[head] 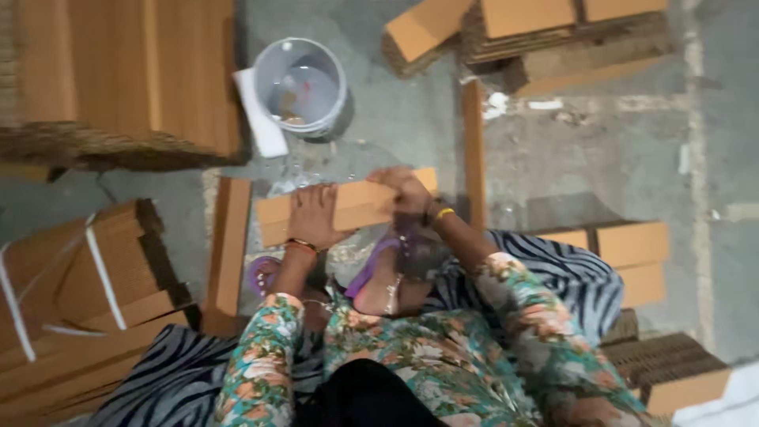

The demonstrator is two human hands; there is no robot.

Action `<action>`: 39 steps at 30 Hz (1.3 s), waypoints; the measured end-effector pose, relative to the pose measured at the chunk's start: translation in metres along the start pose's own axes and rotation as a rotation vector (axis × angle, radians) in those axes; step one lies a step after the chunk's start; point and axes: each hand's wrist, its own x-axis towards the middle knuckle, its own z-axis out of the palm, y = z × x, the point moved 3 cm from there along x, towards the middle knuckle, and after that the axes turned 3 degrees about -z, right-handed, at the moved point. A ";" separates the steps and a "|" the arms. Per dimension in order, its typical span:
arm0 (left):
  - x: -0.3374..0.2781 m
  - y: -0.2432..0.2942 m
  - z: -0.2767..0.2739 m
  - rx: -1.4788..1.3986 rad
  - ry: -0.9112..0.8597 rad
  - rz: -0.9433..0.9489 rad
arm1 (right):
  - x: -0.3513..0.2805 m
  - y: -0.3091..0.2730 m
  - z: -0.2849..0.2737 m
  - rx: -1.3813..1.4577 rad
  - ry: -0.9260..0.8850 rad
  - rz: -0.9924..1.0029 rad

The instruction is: The person applies adhesive to cardboard strips and folds corrugated board pieces to assemble protective packaging components.

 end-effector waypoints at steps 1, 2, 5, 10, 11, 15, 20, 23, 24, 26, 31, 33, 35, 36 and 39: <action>-0.002 0.001 0.000 0.002 0.034 0.008 | -0.008 0.015 -0.005 0.142 0.168 -0.001; -0.002 0.002 0.001 0.004 0.067 0.015 | -0.025 0.033 -0.018 0.008 0.381 0.229; -0.006 0.000 0.006 -0.022 0.089 0.013 | -0.084 0.064 -0.060 -0.046 0.860 0.850; -0.006 0.001 0.007 0.004 0.084 0.003 | -0.153 0.076 -0.074 -0.356 0.157 1.487; -0.004 0.000 0.006 0.002 0.037 -0.012 | -0.153 0.079 -0.066 -0.448 0.142 1.505; -0.011 -0.005 0.005 -0.031 0.044 -0.022 | -0.146 0.076 -0.044 -0.322 0.143 1.570; -0.052 -0.025 0.016 -0.305 0.276 -0.118 | -0.129 0.070 -0.060 0.112 0.316 1.425; -0.052 -0.041 0.028 -0.429 0.371 -0.132 | -0.116 0.044 -0.066 0.771 0.560 1.138; -0.048 -0.046 0.031 -0.457 0.408 -0.113 | -0.111 0.022 -0.069 0.897 0.573 1.015; -0.035 -0.045 0.045 -0.846 0.338 -0.290 | -0.102 -0.022 -0.071 1.094 0.573 0.785; 0.005 0.039 0.024 -1.937 -0.145 -0.084 | -0.068 -0.091 -0.037 1.020 0.413 0.351; -0.004 0.076 -0.010 -1.540 0.066 0.022 | -0.056 -0.115 -0.020 0.739 0.289 0.177; -0.015 0.088 -0.048 -1.217 0.258 0.021 | -0.040 -0.143 -0.015 0.378 0.245 0.001; -0.018 0.088 -0.063 -1.096 0.352 -0.025 | -0.035 -0.156 -0.020 0.155 0.260 -0.086; -0.016 0.069 -0.098 -0.585 0.522 -0.051 | -0.036 -0.173 -0.043 0.008 0.340 0.071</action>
